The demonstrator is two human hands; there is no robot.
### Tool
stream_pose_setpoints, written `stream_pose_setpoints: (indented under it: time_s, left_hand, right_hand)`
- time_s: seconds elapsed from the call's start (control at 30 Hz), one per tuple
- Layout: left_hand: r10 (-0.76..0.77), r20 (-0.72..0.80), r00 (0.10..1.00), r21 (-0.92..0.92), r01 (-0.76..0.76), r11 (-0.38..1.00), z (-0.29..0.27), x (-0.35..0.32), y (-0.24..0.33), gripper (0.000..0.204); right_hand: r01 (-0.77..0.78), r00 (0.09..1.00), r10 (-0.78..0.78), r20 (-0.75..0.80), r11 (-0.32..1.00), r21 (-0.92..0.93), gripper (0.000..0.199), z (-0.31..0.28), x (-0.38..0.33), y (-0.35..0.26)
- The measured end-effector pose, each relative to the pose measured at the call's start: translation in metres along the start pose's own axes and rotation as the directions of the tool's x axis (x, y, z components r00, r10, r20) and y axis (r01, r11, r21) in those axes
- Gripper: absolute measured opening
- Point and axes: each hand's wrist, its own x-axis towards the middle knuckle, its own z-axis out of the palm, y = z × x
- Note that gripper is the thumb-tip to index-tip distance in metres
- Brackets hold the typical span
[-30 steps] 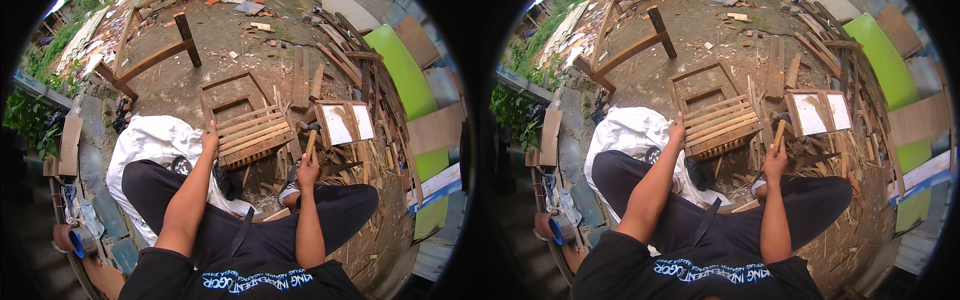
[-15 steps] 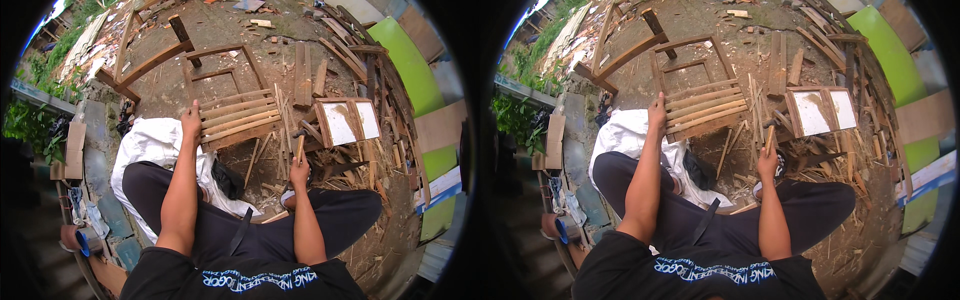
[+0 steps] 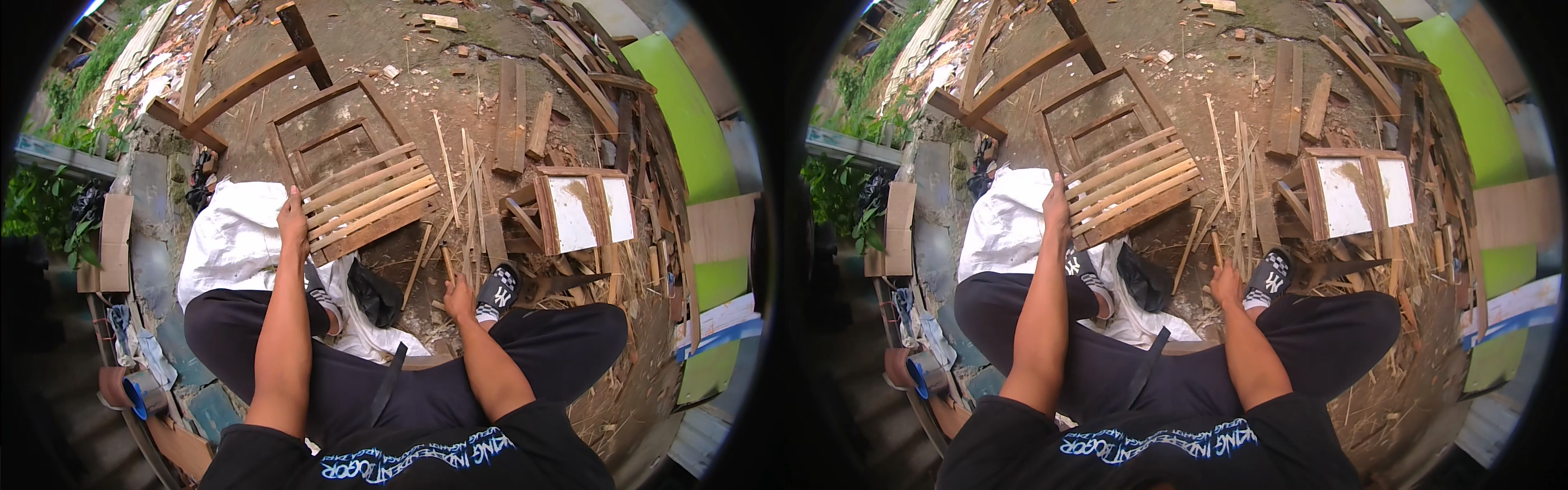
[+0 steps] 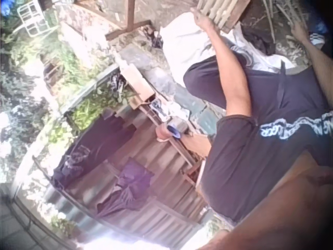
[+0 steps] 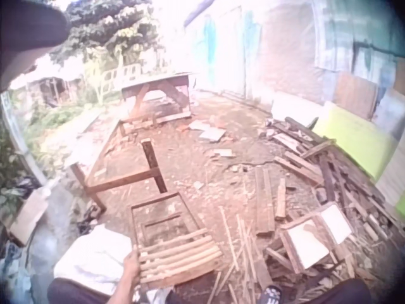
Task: The person assembles a small wooden frame by hand, using a hammer to drive nails into slats and a saw to trim a piece of wood. The person works on the ground in a cluttered outdoor area.
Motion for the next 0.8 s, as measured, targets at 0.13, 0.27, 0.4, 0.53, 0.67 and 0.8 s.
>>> stream_pose_setpoints:
  time_s: [0.13,0.27,0.4,0.53,0.67,0.8]
  left_hand:
    - [0.02,0.008,1.0,0.035,-0.02,0.999,-0.001,0.003,0.002,0.056]
    - [-0.011,0.006,1.0,0.04,0.01,0.999,-0.005,-0.007,0.011,0.054]
    - [-0.048,0.016,0.999,0.031,0.048,0.998,0.013,-0.013,0.016,0.055]
    - [-0.045,-0.018,0.999,0.109,0.046,0.993,-0.001,-0.003,0.01,0.061]
    - [-0.03,-0.026,0.999,0.188,0.035,0.982,-0.009,0.005,0.002,0.067]
    - [-0.062,-0.025,0.998,0.17,0.065,0.983,-0.006,0.001,0.003,0.067]
  right_hand:
    - [-0.01,0.992,-0.002,-0.128,0.996,-0.09,0.042,0.026,0.008,-0.003]
    - [0.182,0.826,-0.368,-0.426,0.891,-0.416,0.046,0.055,0.008,-0.015]
    - [0.306,0.93,-0.308,-0.201,0.951,-0.041,0.028,0.071,0.056,-0.011]
    - [0.26,0.944,-0.252,-0.212,0.966,0.008,0.029,0.09,0.059,-0.038]
    - [0.18,0.961,-0.201,-0.191,0.976,-0.122,0.033,0.102,0.064,-0.043]
    - [0.161,0.972,-0.211,-0.103,0.918,-0.362,0.048,0.115,0.059,-0.038]
